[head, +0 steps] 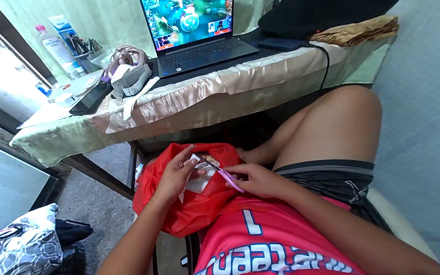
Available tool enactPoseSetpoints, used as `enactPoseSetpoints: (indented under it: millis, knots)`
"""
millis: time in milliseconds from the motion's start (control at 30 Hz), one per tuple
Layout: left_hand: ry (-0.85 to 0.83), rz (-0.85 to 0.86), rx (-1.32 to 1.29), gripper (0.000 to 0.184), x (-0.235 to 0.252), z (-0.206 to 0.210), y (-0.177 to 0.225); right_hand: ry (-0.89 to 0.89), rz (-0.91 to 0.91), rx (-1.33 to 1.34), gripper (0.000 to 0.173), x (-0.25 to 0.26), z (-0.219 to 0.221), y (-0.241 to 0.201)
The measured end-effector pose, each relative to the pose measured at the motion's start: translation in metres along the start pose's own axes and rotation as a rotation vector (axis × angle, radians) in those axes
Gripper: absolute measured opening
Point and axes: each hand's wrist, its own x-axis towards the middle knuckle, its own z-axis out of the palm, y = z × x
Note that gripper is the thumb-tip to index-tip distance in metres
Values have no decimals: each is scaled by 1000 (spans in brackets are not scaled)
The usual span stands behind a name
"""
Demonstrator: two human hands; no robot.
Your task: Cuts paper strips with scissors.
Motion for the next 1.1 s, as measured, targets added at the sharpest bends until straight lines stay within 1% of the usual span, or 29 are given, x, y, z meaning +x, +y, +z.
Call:
enactPoseSetpoints:
  millis: [200,633,833,967,1100]
  knots:
    - [-13,3,12,49,0,0,0,-11,11,-7,42,-1,-1,0]
    - [-40,76,9,48,-2,1,1,-3,-15,-21,40,0,-4,1]
    - [-42,78,11,48,-3,1,1,7,44,-44,37,0,-5,0]
    - [-47,73,12,48,-2,1,0,-28,16,-11,40,1,-4,1]
    - [-43,68,21,48,-2,1,0,-24,16,-12,43,0,-4,-1]
